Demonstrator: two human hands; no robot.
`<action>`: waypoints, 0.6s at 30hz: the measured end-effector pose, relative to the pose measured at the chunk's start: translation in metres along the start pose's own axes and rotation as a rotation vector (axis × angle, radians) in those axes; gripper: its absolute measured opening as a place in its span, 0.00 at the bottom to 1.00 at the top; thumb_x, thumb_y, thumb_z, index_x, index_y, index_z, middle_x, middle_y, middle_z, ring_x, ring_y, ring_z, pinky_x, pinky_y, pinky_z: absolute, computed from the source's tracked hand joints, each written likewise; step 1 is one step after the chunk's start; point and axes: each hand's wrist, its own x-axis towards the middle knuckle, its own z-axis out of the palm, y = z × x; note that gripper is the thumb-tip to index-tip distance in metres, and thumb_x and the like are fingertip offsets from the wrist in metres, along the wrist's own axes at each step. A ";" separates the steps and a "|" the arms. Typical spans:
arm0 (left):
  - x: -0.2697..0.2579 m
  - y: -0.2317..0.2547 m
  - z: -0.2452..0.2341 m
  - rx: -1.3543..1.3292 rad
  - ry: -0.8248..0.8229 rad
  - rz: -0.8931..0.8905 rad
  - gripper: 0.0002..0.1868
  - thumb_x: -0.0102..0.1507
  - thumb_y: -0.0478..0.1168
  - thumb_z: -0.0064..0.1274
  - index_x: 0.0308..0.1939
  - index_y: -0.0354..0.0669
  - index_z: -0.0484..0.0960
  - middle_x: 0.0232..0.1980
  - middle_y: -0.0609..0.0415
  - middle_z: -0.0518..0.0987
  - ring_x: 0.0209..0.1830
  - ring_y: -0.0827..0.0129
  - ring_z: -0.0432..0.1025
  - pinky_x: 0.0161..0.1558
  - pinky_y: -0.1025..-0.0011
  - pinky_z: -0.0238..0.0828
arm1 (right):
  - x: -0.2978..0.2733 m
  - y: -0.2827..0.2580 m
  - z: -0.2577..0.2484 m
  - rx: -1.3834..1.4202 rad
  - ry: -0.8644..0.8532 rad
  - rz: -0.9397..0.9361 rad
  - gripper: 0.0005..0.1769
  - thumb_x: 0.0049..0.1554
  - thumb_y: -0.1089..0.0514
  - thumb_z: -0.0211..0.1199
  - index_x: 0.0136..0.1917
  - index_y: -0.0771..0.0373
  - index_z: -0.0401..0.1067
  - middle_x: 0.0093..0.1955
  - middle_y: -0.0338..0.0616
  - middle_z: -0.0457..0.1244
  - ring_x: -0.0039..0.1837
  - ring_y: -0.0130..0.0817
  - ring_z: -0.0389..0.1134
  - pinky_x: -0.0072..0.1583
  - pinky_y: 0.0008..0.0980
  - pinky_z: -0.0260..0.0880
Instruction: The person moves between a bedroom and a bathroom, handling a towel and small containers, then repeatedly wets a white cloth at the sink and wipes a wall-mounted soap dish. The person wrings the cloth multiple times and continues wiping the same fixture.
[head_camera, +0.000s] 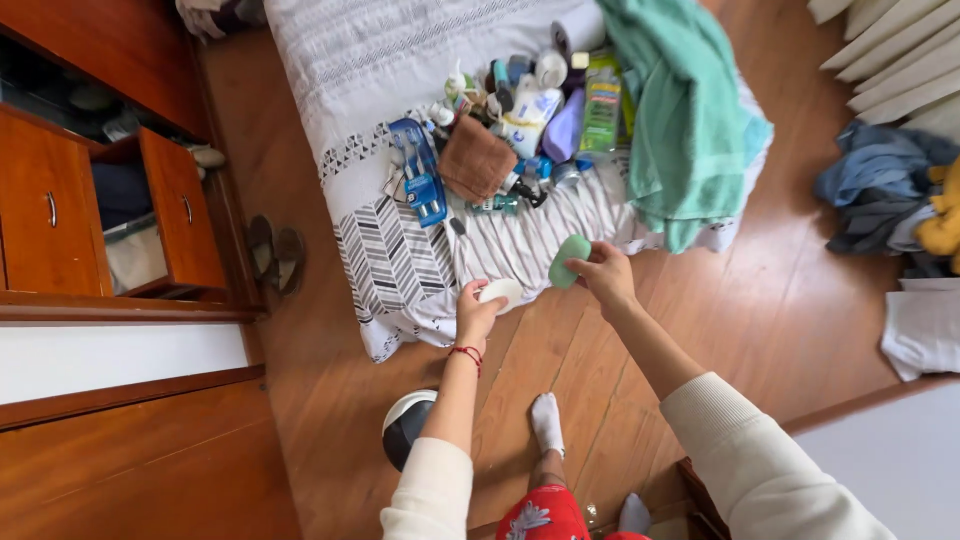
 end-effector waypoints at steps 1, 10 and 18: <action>0.014 -0.009 -0.003 -0.020 0.015 -0.011 0.28 0.53 0.31 0.64 0.57 0.41 0.76 0.49 0.52 0.81 0.44 0.67 0.77 0.40 0.69 0.74 | 0.013 0.011 0.009 0.061 0.047 0.042 0.26 0.52 0.63 0.70 0.62 0.69 0.67 0.56 0.44 0.68 0.55 0.33 0.72 0.56 0.35 0.77; 0.118 -0.059 -0.003 0.104 0.120 0.044 0.26 0.53 0.34 0.66 0.54 0.37 0.76 0.50 0.48 0.83 0.45 0.65 0.79 0.43 0.68 0.77 | 0.121 0.103 0.068 0.334 0.171 0.179 0.19 0.53 0.65 0.71 0.55 0.69 0.67 0.53 0.47 0.66 0.54 0.36 0.73 0.57 0.33 0.81; 0.170 -0.053 0.012 0.366 0.184 0.348 0.25 0.56 0.32 0.65 0.57 0.39 0.77 0.55 0.43 0.81 0.56 0.49 0.76 0.56 0.60 0.72 | 0.177 0.116 0.104 0.221 0.197 0.275 0.19 0.53 0.66 0.71 0.54 0.68 0.66 0.51 0.49 0.67 0.51 0.40 0.74 0.56 0.33 0.79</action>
